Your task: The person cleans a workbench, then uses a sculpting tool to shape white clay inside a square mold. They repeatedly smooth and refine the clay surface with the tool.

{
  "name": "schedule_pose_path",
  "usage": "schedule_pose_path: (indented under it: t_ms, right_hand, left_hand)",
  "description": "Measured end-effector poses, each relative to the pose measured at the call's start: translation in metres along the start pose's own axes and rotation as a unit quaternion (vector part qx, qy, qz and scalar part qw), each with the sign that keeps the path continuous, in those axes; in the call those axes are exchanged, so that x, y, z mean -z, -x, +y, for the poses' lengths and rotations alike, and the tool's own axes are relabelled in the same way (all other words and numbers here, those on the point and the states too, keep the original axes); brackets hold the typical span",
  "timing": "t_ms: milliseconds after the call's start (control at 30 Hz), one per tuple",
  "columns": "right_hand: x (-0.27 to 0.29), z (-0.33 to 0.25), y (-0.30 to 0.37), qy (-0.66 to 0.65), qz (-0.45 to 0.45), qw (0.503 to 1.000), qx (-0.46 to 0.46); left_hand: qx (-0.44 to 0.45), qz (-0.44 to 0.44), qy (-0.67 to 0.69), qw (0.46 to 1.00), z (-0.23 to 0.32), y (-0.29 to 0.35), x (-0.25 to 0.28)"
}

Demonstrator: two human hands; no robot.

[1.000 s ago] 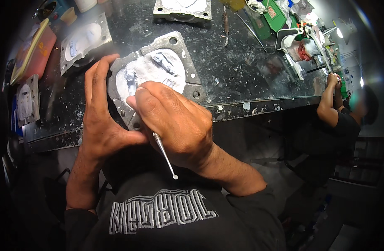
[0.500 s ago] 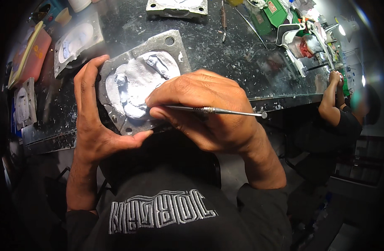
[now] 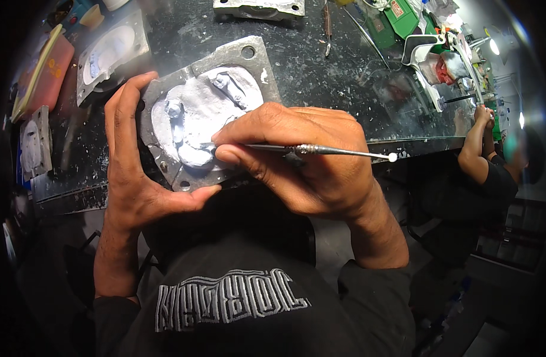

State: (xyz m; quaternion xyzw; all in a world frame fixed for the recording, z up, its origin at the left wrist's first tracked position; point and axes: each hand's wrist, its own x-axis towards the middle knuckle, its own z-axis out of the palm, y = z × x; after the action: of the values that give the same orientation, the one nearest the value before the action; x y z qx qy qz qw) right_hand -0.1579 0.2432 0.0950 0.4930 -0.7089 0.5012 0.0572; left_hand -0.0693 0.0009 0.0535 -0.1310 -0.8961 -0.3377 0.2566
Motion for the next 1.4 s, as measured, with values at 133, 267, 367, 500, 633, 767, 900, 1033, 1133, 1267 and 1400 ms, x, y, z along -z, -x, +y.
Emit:
schedule_pose_path:
  t_ms: [133, 267, 367, 500, 633, 767, 900, 1033, 1133, 1267, 1400]
  right_hand:
    - [-0.0009, 0.0004, -0.0006, -0.020, 0.001, 1.000, -0.008]
    - [-0.0019, -0.0010, -0.0018, -0.036, -0.003, 0.999, -0.032]
    - [-0.0016, -0.0008, -0.0022, -0.043, -0.007, 0.998, -0.040]
    - [-0.0011, -0.0004, -0.0046, -0.047, -0.023, 0.998, -0.040]
    - [-0.0011, -0.0023, -0.0022, -0.087, -0.008, 0.993, -0.084]
    - [-0.0005, -0.0035, -0.0030, -0.085, -0.011, 0.992, -0.091]
    - [-0.0010, -0.0045, -0.0031, -0.091, -0.006, 0.990, -0.105]
    - [0.0008, -0.0031, -0.0032, -0.081, -0.009, 0.992, -0.099]
    - [-0.0002, -0.0012, -0.0026, -0.091, 0.000, 0.991, -0.098]
    - [-0.0007, -0.0011, -0.0038, -0.084, -0.015, 0.993, -0.085]
    - [-0.0041, 0.0008, -0.0023, -0.044, -0.014, 0.998, -0.041]
  left_hand:
    - [-0.006, 0.000, 0.000, 1.000, -0.0008, 0.0005, -0.0002]
    - [-0.003, -0.001, 0.000, 1.000, -0.0013, 0.0002, 0.0004]
    - [-0.002, 0.001, 0.004, 1.000, -0.0012, 0.0006, -0.0002]
    - [-0.010, 0.003, 0.002, 1.000, -0.0008, -0.0002, -0.0006]
    - [-0.005, -0.001, 0.011, 1.000, -0.0012, -0.0014, -0.0007]
    - [-0.008, 0.005, 0.023, 1.000, -0.0027, -0.0009, -0.0021]
    - [-0.009, 0.005, 0.020, 1.000, -0.0026, -0.0008, -0.0024]
    - [-0.003, 0.003, 0.023, 1.000, -0.0019, -0.0013, -0.0023]
    - [-0.001, 0.003, 0.026, 1.000, -0.0012, -0.0013, -0.0021]
    - [-0.001, 0.004, 0.021, 1.000, -0.0010, -0.0008, -0.0014]
    - [-0.005, 0.003, 0.015, 1.000, -0.0012, -0.0025, -0.0026]
